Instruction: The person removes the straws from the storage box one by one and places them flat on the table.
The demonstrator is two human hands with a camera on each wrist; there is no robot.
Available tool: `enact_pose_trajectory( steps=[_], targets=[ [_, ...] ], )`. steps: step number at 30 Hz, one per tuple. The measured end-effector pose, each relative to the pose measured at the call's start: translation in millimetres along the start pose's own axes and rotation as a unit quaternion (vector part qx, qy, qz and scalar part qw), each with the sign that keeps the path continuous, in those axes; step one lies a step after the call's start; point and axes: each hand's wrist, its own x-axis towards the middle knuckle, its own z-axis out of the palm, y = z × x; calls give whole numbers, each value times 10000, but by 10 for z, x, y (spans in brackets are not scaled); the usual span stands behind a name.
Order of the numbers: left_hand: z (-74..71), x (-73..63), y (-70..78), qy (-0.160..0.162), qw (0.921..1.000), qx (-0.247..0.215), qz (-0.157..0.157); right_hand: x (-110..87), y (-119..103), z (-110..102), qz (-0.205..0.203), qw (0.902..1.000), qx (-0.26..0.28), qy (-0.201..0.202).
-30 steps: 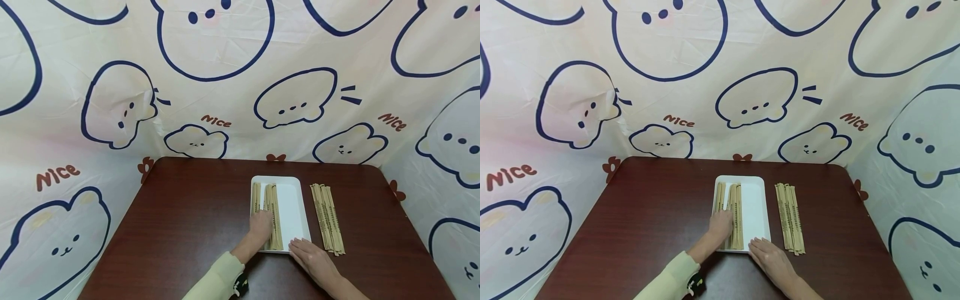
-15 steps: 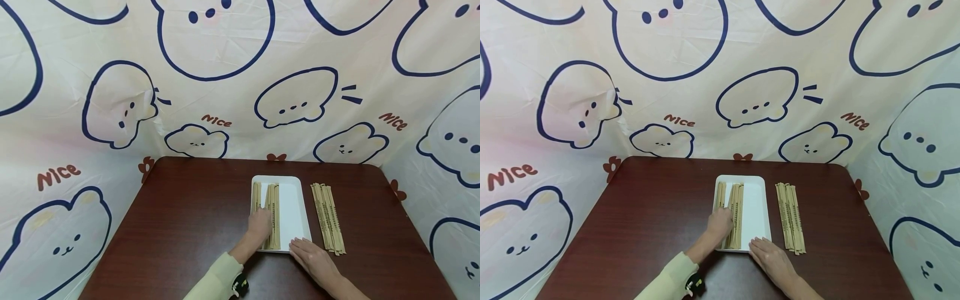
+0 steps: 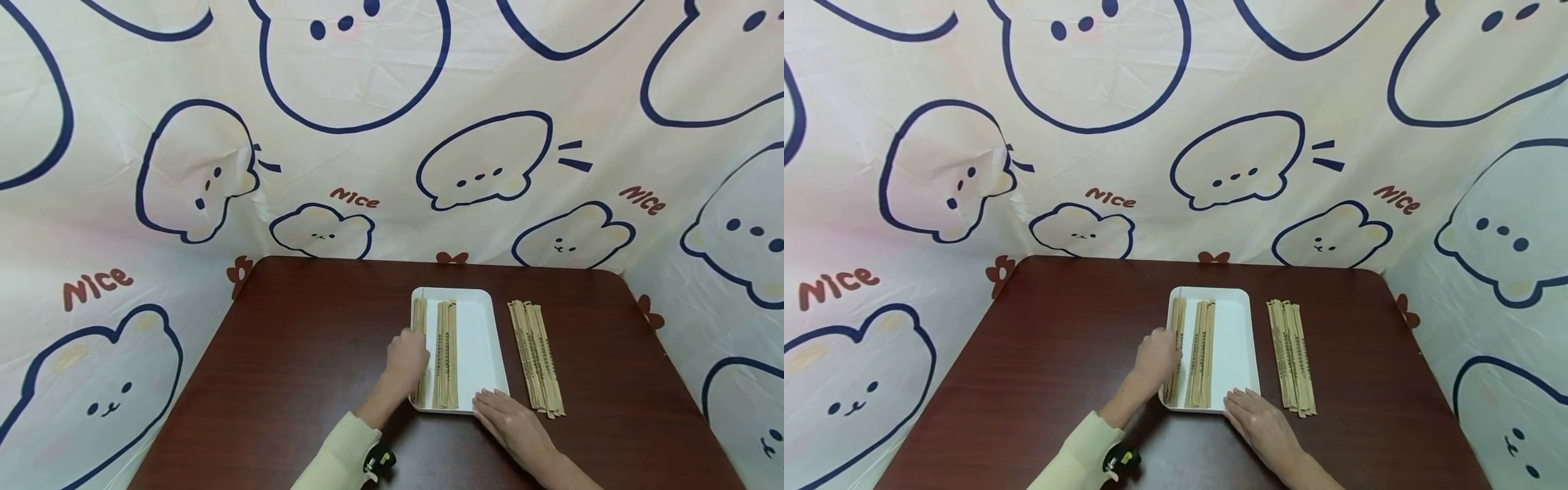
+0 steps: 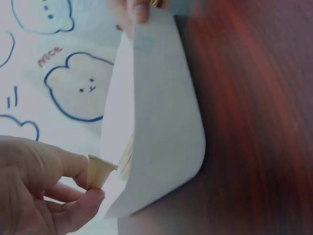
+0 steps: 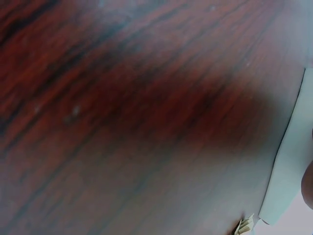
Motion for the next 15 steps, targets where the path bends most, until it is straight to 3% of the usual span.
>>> enact_pose_trajectory(
  steps=[6,15],
  targets=[
    [-110,-15,-187,81,9994,-226,-263,-13,-4,-1,43,10000,-8,-83],
    [-32,-5,-534,79,9987,-107,-489,-15,-12,-10,168,9995,26,-260]
  ],
)
